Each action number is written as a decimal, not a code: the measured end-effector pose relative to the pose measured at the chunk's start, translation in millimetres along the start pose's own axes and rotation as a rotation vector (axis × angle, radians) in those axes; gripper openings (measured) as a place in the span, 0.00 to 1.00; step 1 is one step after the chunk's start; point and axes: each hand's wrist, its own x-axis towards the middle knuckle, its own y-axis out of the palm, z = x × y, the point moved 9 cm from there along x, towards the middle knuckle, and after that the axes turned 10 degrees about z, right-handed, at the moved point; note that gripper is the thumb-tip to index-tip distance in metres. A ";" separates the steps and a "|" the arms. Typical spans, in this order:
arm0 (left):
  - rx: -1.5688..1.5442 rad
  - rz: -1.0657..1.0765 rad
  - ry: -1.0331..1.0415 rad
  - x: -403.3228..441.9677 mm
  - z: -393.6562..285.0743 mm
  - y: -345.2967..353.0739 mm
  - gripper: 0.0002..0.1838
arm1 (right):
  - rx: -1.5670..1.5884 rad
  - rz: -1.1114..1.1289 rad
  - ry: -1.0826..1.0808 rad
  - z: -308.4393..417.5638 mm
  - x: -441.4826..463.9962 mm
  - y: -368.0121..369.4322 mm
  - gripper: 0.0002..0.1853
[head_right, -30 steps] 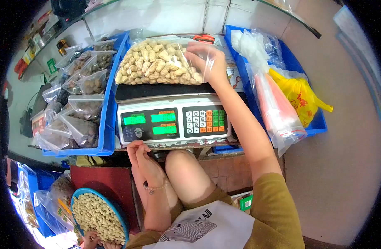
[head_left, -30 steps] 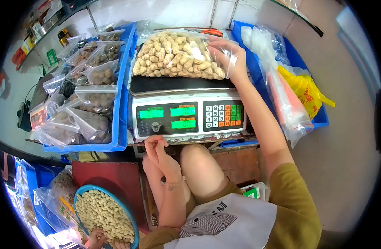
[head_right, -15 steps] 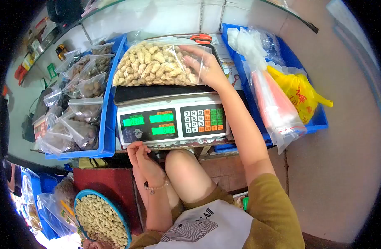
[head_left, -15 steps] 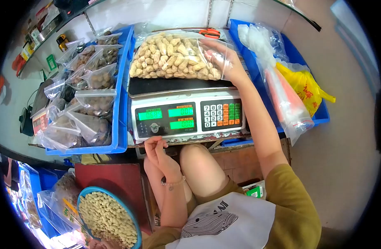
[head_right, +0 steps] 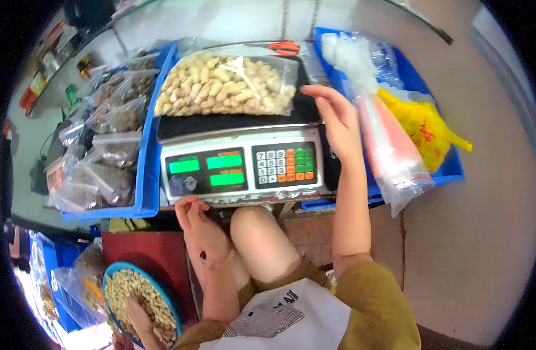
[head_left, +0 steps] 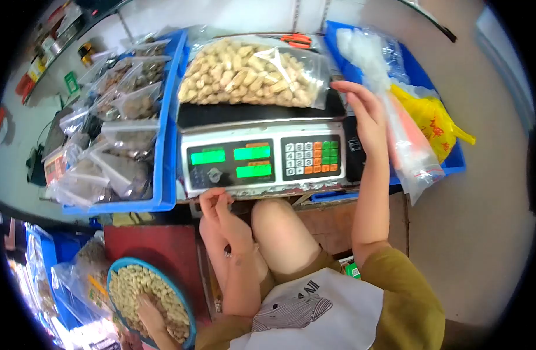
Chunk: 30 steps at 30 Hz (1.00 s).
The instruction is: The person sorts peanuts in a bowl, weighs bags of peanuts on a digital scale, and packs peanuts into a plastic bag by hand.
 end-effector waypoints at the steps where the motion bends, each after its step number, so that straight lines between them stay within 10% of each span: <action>1: 0.033 0.003 0.020 -1.5 -1.3 0.7 0.04 | 0.016 -0.067 -0.004 4.0 -12.3 -1.2 0.12; 8: -0.084 0.067 0.210 -15.8 -43.2 -0.4 0.03 | 0.128 -0.429 -0.126 42.9 -101.2 59.2 0.17; 20: 0.380 -0.012 0.082 -108.0 -106.5 -149.2 0.06 | 0.422 0.380 -0.023 85.9 -177.4 267.8 0.11; 30: 1.472 -0.176 0.197 -137.9 -145.8 -240.4 0.09 | 0.294 0.657 -0.083 76.7 -223.1 349.2 0.10</action>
